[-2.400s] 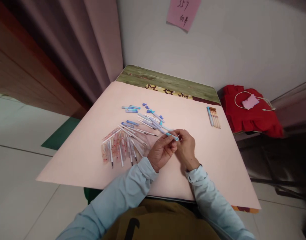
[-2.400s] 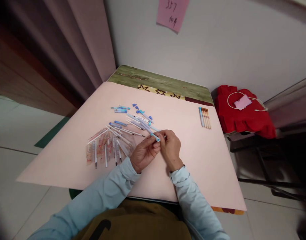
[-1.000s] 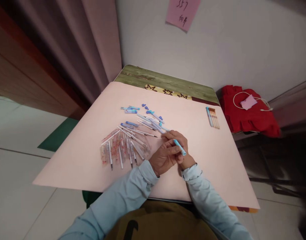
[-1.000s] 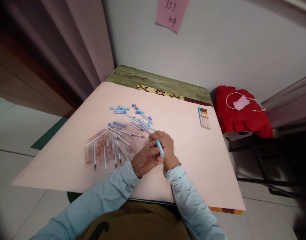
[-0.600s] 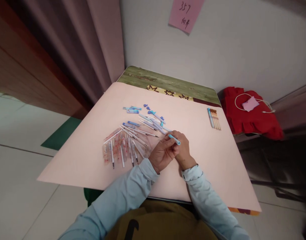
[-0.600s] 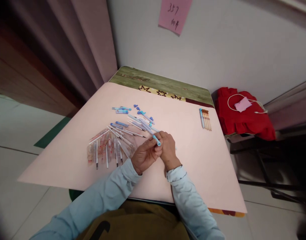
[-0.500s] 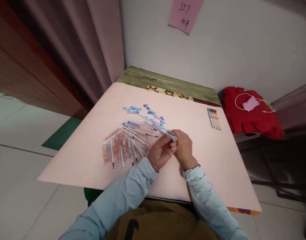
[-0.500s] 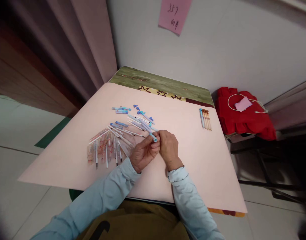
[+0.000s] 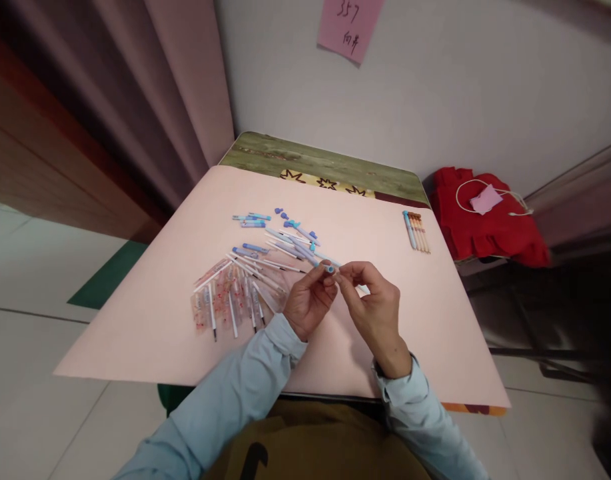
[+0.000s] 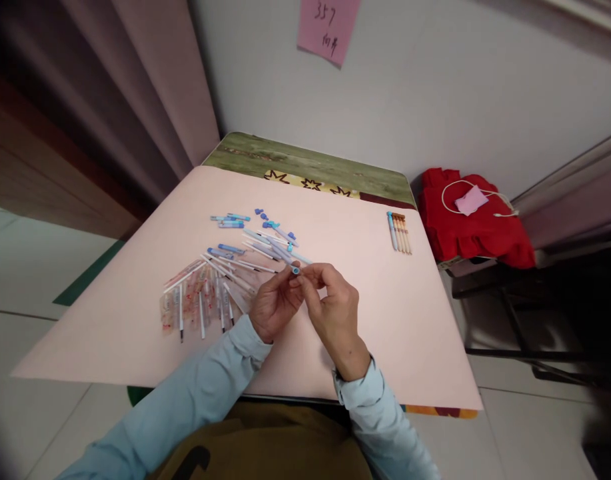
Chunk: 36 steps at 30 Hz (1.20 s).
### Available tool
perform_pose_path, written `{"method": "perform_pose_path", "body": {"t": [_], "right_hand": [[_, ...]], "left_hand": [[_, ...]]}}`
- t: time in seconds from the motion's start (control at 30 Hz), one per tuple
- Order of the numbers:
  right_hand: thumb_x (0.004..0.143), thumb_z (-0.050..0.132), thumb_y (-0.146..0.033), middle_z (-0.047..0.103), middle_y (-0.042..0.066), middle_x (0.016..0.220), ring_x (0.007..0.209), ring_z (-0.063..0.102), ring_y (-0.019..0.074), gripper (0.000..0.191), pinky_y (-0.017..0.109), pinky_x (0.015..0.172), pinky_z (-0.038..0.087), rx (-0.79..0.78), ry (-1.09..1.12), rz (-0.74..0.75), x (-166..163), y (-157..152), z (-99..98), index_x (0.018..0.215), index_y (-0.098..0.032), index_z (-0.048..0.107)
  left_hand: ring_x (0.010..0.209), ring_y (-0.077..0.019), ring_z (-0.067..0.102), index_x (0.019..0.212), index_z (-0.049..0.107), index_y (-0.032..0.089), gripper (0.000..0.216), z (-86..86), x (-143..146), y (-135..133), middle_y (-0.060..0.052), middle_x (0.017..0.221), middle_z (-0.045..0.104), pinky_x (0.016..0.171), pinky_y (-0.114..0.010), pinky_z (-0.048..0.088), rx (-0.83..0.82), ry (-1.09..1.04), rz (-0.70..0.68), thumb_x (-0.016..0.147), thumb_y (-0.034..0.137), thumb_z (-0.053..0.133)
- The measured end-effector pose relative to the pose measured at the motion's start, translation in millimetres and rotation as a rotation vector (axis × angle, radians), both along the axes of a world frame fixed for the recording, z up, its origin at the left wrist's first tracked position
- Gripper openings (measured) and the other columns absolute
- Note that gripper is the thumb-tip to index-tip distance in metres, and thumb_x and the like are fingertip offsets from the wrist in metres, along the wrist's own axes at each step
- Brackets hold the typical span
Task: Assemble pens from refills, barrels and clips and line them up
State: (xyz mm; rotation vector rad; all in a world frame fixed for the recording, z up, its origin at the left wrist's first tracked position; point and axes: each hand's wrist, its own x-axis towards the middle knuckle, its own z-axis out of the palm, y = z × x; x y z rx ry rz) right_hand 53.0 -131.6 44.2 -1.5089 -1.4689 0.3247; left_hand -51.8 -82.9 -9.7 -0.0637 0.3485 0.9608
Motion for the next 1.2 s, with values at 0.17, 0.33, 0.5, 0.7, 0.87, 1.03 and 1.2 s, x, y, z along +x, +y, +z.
{"method": "perform_pose_path", "body": {"t": [0.17,0.33,0.5,0.7,0.87,1.03,1.2], "right_hand": [[0.088,0.063,-0.026,0.073,0.001,0.082,0.069,0.066,0.0142,0.009,0.027,0.070,0.054,-0.038,-0.042,0.041,1,-2,2.7,0.090,-0.023,0.071],[0.088,0.062,-0.022,0.074,0.000,0.083,0.068,0.066,0.0131,0.010,0.025,0.068,0.054,-0.060,-0.079,0.032,1,-3,6.8,0.090,-0.022,0.072],[0.086,0.061,-0.017,0.072,-0.001,0.078,0.063,0.064,0.0114,0.010,0.022,0.063,0.051,-0.054,-0.183,-0.008,1,-5,14.3,0.083,-0.022,0.070],[0.085,0.062,-0.019,0.068,-0.002,0.073,0.061,0.061,0.0114,0.008,0.023,0.061,0.047,-0.096,-0.252,-0.027,5,-9,21.1,0.082,-0.021,0.069],[0.085,0.062,-0.021,0.068,-0.002,0.072,0.062,0.061,0.0113,0.006,0.023,0.062,0.046,-0.166,-0.213,-0.002,7,-11,27.8,0.081,-0.021,0.067],[0.086,0.064,-0.026,0.069,-0.003,0.070,0.058,0.061,0.0109,0.005,0.021,0.057,0.045,-0.268,-0.041,0.047,10,-11,31.9,0.085,-0.021,0.064],[0.085,0.068,-0.031,0.069,-0.002,0.071,0.059,0.061,0.0113,0.011,0.022,0.057,0.046,-0.298,0.069,0.063,16,-11,28.2,0.086,-0.021,0.064]], "left_hand": [[0.064,-0.0080,0.061,0.092,0.069,0.008,0.010,3.1,-1,-1,-0.004,0.077,0.067,0.064,-0.020,0.054,0.014,0.035,-0.002,0.084,0.012,0.064],[0.060,-0.0063,0.059,0.093,0.069,0.008,0.013,2.6,0,-1,-0.003,0.075,0.067,0.061,-0.018,0.052,0.021,0.032,-0.010,0.081,0.011,0.066],[0.060,-0.0059,0.057,0.094,0.069,0.010,0.017,1.9,0,-3,-0.001,0.075,0.066,0.058,-0.016,0.048,0.114,0.043,0.004,0.077,0.012,0.070],[0.060,-0.0063,0.058,0.094,0.070,0.013,0.022,7.0,1,-6,0.000,0.074,0.066,0.060,-0.017,0.048,0.237,0.152,0.045,0.073,0.014,0.076],[0.062,-0.0064,0.058,0.096,0.071,0.012,0.027,7.2,3,-7,-0.001,0.078,0.068,0.059,-0.018,0.047,0.283,0.184,0.027,0.070,0.014,0.078],[0.066,-0.0067,0.061,0.101,0.071,0.012,0.032,4.9,3,-7,-0.002,0.081,0.069,0.063,-0.017,0.048,0.250,0.142,-0.043,0.070,0.014,0.079],[0.067,-0.0068,0.061,0.105,0.070,0.012,0.036,3.9,3,-7,-0.003,0.082,0.069,0.065,-0.017,0.049,0.254,0.139,-0.082,0.071,0.013,0.079]]}}
